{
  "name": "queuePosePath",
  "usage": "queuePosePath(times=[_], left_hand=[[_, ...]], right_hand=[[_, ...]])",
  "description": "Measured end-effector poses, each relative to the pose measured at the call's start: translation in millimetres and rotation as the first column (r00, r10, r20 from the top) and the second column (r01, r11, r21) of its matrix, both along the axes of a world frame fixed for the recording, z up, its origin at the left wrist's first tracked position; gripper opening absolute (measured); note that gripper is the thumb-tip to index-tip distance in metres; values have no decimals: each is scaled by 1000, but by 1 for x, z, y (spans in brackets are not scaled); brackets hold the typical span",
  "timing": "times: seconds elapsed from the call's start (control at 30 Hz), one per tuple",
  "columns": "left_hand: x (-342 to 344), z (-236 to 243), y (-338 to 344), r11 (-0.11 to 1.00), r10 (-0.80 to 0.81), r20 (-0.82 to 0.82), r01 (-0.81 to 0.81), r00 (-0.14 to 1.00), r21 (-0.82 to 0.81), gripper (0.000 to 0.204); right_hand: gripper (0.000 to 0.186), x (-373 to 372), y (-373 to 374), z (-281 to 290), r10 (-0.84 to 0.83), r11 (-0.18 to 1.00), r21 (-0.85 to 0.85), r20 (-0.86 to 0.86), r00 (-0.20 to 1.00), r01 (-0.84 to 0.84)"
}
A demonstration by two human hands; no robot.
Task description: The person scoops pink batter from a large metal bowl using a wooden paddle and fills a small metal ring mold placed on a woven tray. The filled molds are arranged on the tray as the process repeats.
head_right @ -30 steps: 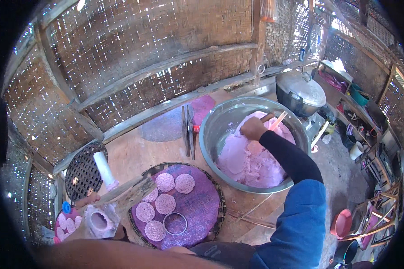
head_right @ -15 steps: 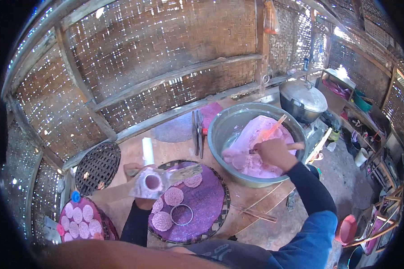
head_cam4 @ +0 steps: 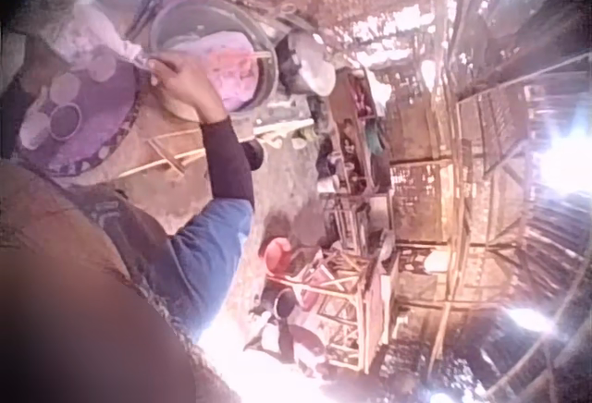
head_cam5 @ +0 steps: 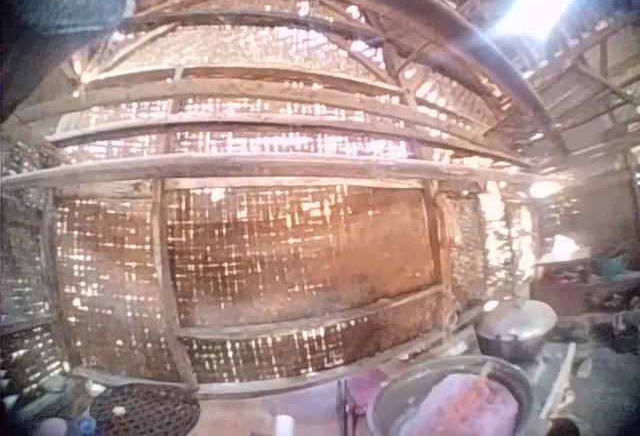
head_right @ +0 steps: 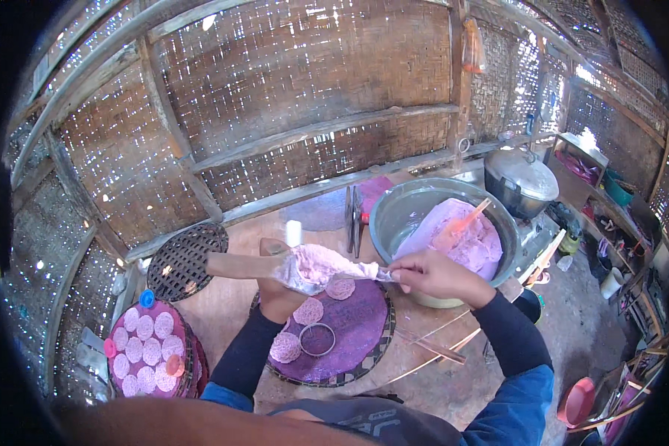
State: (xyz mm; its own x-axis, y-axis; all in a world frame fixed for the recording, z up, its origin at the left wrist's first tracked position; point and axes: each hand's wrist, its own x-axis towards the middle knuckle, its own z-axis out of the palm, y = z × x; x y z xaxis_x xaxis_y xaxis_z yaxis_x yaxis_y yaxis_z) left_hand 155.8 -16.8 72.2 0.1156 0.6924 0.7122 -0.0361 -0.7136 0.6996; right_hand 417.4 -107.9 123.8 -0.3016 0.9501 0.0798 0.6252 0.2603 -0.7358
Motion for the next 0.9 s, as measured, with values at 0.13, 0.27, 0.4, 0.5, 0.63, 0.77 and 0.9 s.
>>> queuePosePath(times=[0.13,0.27,0.4,0.5,0.63,0.77,0.9], left_hand=[[-14,2,4,893,436,-436,-317,787,320,23],[-14,29,-10,784,599,-576,-260,556,564,21],[-31,21,3,826,562,-698,-352,444,441,27],[-52,13,26,922,386,-688,-240,615,303,31],[-40,3,26,871,477,-268,-410,837,272,32],[2,0,9,820,519,-21,-491,854,294,35],[-1,-8,18,865,474,-5,-465,880,191,43]], right_hand=[[21,-51,4,30,-206,864,496,505,838,-87],[19,-107,-8,17,-378,707,685,576,725,-176],[24,-107,-26,-1,-387,677,706,582,715,-208],[17,-88,-53,16,-447,678,734,446,775,-32],[18,-78,-31,-11,-557,638,717,178,811,281],[21,-104,-7,-62,-441,531,726,-204,874,438],[21,-117,-16,-71,-444,580,688,-181,878,435]])
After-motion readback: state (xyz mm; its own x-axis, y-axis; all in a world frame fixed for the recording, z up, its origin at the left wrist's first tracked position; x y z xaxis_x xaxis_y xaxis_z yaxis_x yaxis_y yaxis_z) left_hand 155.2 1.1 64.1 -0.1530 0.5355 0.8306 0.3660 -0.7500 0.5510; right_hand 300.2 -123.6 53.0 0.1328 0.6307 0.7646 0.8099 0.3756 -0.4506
